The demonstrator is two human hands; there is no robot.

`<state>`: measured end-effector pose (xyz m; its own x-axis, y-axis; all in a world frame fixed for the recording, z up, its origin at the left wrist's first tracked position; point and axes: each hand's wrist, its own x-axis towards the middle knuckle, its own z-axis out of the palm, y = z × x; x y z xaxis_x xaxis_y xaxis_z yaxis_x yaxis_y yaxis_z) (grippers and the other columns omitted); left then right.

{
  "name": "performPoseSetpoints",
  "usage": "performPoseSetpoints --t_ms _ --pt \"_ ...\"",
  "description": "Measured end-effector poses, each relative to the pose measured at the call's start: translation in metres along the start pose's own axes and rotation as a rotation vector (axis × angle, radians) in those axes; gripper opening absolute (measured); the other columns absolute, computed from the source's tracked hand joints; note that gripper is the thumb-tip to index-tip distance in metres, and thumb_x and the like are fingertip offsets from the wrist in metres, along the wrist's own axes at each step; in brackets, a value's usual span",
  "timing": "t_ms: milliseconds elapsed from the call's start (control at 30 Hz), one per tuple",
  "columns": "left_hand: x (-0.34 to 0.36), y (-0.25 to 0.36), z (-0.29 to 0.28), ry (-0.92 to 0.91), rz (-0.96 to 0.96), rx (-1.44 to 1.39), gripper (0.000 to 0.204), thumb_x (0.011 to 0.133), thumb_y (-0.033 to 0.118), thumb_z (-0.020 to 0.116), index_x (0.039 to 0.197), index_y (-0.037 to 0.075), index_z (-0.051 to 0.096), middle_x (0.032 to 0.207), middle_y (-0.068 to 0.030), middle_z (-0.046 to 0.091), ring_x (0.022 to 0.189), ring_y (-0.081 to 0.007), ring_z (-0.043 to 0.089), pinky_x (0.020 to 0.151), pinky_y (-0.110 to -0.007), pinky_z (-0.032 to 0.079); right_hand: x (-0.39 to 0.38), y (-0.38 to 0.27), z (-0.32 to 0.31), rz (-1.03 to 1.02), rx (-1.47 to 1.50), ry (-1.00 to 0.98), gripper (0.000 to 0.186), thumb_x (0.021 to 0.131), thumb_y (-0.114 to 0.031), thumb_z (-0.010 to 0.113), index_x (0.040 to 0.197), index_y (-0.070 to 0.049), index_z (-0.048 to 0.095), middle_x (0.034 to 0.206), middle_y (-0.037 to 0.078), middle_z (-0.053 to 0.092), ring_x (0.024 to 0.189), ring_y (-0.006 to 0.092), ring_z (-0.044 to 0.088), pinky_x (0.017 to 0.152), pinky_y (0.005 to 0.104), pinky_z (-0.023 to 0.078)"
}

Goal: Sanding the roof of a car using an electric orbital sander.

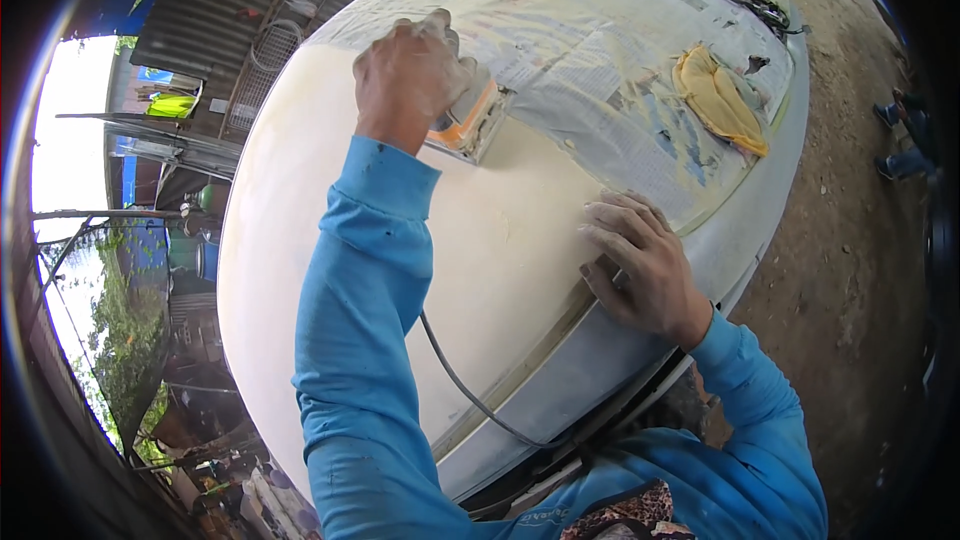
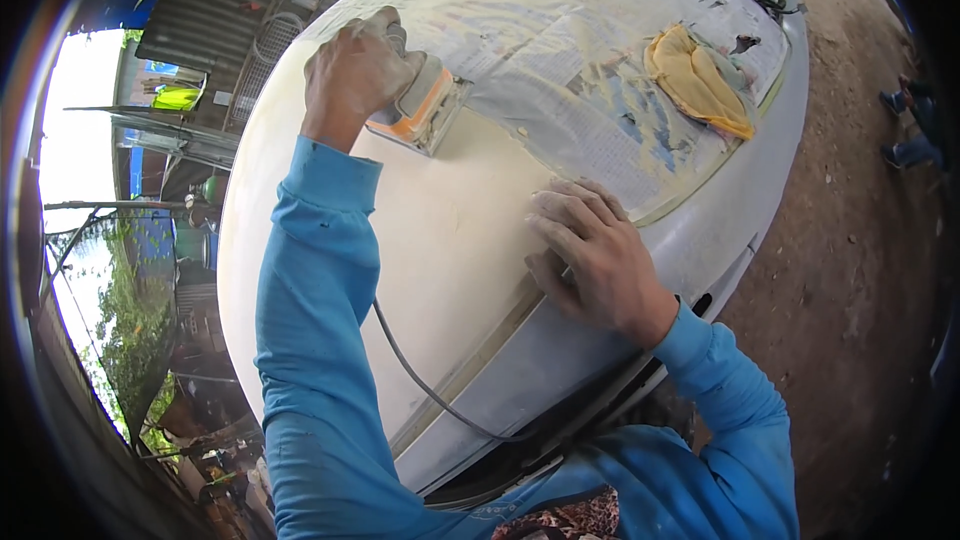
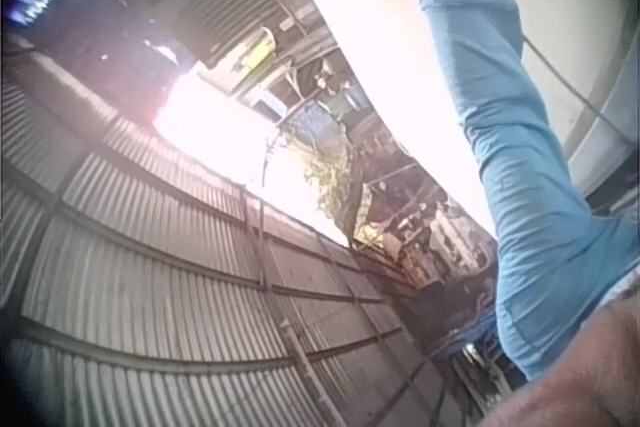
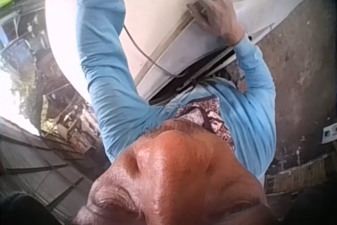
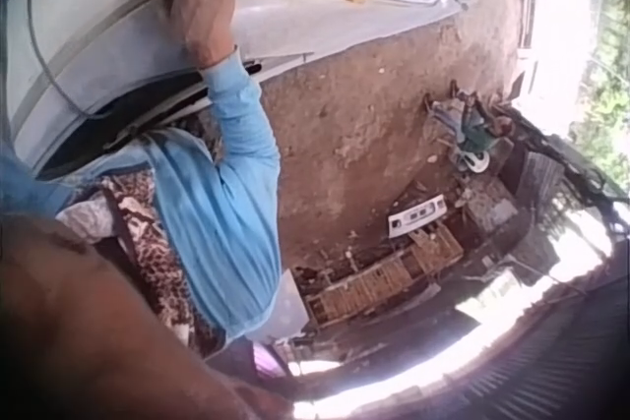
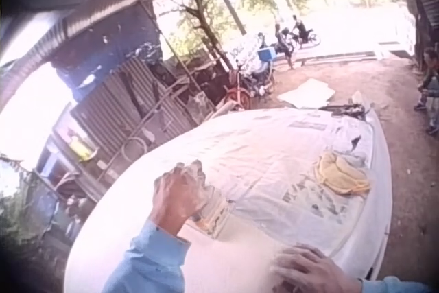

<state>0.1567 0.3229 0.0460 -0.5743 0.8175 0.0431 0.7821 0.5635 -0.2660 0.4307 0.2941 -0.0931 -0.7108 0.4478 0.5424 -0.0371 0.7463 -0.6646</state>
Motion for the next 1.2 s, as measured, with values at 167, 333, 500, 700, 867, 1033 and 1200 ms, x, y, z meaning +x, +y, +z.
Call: performPoseSetpoints --t_ms 167,333,500,700,867,1033,1200 --pt "-0.019 0.012 -0.002 -0.004 0.066 -0.049 0.061 0.081 0.043 0.071 0.136 0.019 0.064 0.12 -0.0129 0.072 0.114 -0.033 0.069 0.098 -0.045 0.054 -0.003 0.002 0.002 0.002 0.0 0.008 0.034 0.08 -0.011 0.076 0.111 0.0 0.066 0.12 0.018 0.064 0.122 0.0387 0.06 0.107 0.05 0.046" --pt "0.007 0.002 -0.007 -0.013 -0.008 0.011 0.063 0.083 0.043 0.07 0.14 0.019 0.061 0.123 -0.0135 0.071 0.116 -0.0325 0.068 0.1 -0.046 0.054 -0.006 0.007 0.003 0.005 0.019 0.047 0.032 0.081 -0.011 0.076 0.11 0.0 0.066 0.119 0.018 0.065 0.121 0.0392 0.06 0.107 0.0501 0.047" --pt "-0.009 0.022 -0.009 -0.053 0.038 0.021 0.061 0.084 0.043 0.068 0.14 0.019 0.061 0.125 -0.0123 0.07 0.115 -0.033 0.068 0.099 -0.046 0.054 -0.008 0.009 0.005 0.018 0.028 0.077 0.03 0.08 -0.01 0.076 0.107 -0.001 0.066 0.116 0.018 0.065 0.117 0.0398 0.061 0.105 0.05 0.048" --pt "-0.039 0.046 -0.006 0.041 0.15 -0.032 0.056 0.085 0.043 0.067 0.136 0.019 0.063 0.12 -0.0119 0.07 0.111 -0.033 0.069 0.098 -0.046 0.054 -0.012 0.009 0.006 0.021 0.026 0.123 0.033 0.076 0.0 0.076 0.107 -0.003 0.066 0.115 0.014 0.066 0.117 0.0371 0.063 0.101 0.046 0.051" --pt "-0.014 0.036 -0.017 -0.05 0.044 0.032 0.06 0.085 0.042 0.068 0.14 0.021 0.061 0.123 -0.0125 0.07 0.114 -0.0328 0.069 0.1 -0.046 0.053 -0.016 0.012 0.005 0.014 0.034 0.2 0.028 0.075 -0.003 0.078 0.101 -0.004 0.067 0.108 0.012 0.066 0.107 0.0339 0.064 0.093 0.0435 0.053" --pt "-0.034 0.055 -0.018 -0.067 0.069 0.032 0.061 0.085 0.043 0.069 0.141 0.02 0.061 0.13 -0.0126 0.068 0.115 -0.033 0.069 0.1 -0.045 0.054 -0.021 0.016 0.005 0.026 0.061 0.243 0.023 0.075 -0.002 0.077 0.095 -0.005 0.067 0.101 0.01 0.067 0.095 0.0302 0.064 0.083 0.0399 0.054" --pt "-0.05 0.065 -0.017 -0.059 0.124 0.023 0.06 0.085 0.043 0.067 0.14 0.019 0.061 0.13 -0.0124 0.068 0.114 -0.0328 0.069 0.099 -0.044 0.054 -0.035 0.017 0.003 0.051 0.078 0.265 0.019 0.075 0.0 0.075 0.091 -0.005 0.067 0.092 0.009 0.067 0.09 0.0292 0.064 0.081 0.0394 0.053"
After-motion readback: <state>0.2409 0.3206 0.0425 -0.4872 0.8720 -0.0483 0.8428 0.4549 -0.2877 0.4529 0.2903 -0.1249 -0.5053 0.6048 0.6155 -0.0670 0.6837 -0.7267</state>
